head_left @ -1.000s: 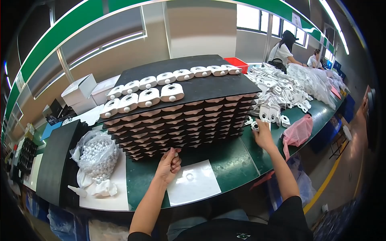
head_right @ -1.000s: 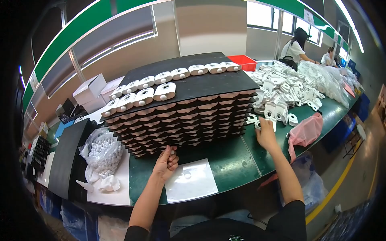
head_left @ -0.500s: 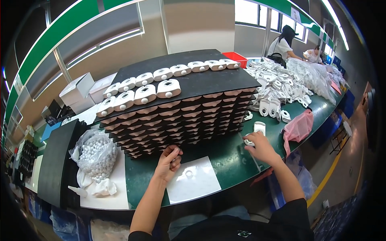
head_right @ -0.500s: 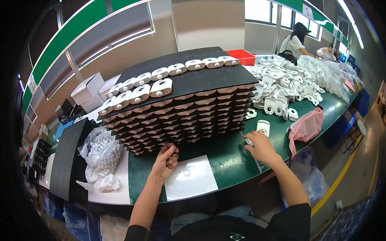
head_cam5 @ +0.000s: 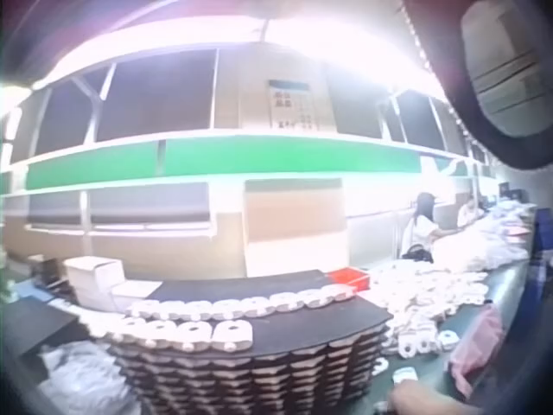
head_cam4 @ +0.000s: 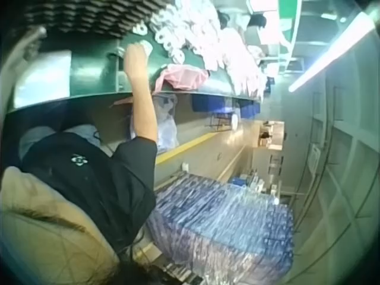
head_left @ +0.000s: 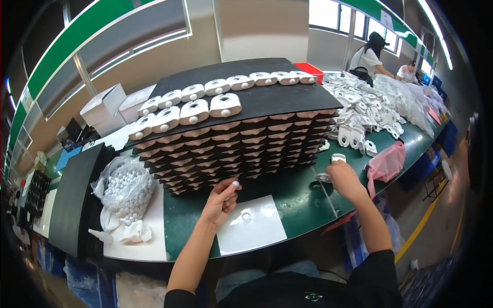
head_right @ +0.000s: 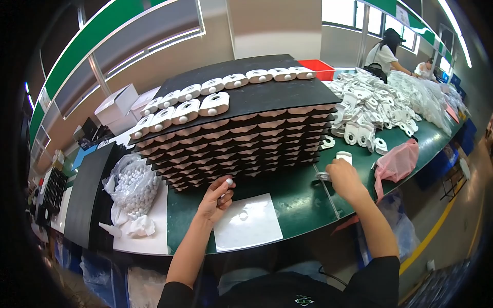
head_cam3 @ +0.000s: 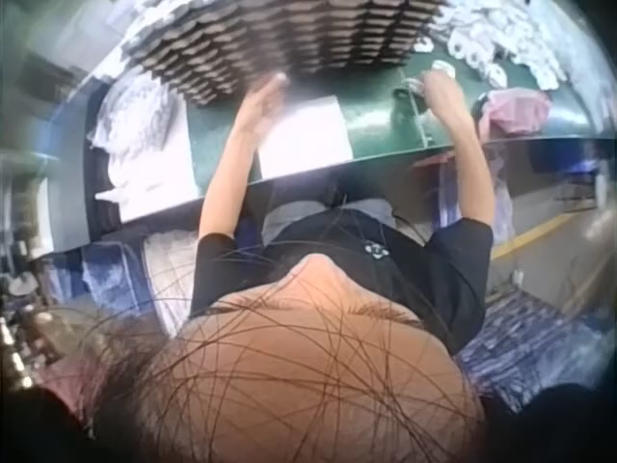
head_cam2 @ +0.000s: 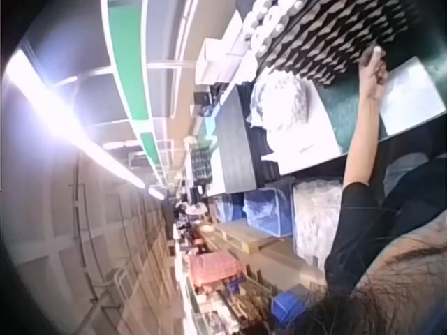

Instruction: Assembling components of small white light fixtures by applying adhesive and fitting parts together on a factory assembly line.

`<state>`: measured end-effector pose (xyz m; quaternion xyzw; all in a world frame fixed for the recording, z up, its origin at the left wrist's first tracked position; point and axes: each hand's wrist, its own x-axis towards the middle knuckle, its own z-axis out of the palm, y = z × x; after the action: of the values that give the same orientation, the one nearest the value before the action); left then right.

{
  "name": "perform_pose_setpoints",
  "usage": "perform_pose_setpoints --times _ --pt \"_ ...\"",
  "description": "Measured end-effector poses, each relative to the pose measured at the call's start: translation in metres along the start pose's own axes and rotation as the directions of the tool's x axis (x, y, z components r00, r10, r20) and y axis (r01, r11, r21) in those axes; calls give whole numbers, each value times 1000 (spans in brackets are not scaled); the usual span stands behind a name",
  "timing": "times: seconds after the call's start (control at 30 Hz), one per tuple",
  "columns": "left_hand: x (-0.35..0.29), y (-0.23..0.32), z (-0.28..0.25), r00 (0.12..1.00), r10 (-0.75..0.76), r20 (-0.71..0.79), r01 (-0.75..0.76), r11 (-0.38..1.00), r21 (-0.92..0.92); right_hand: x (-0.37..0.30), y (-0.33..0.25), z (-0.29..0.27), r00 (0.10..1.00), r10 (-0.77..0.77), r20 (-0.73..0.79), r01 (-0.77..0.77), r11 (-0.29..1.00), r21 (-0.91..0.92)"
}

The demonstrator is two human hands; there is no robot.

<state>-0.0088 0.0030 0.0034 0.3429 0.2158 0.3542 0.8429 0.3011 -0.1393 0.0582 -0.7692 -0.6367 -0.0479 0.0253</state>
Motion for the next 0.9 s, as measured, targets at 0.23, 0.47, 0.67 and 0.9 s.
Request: perform_pose_setpoints --times 0.23,0.47,0.67,0.9 --pt "-1 2 -3 1000 15 28 -17 998 59 -8 -105 21 992 -92 -88 118 406 906" --pt "1 1 -5 1000 17 -26 -17 1000 7 -9 -156 73 995 -95 -33 40 66 997" --pt "3 0 -10 1000 16 17 -16 1000 6 -10 -157 75 987 -109 -119 146 290 946" --pt "4 -2 -12 998 25 57 -26 1000 5 -12 -158 74 987 -41 -153 159 240 958"
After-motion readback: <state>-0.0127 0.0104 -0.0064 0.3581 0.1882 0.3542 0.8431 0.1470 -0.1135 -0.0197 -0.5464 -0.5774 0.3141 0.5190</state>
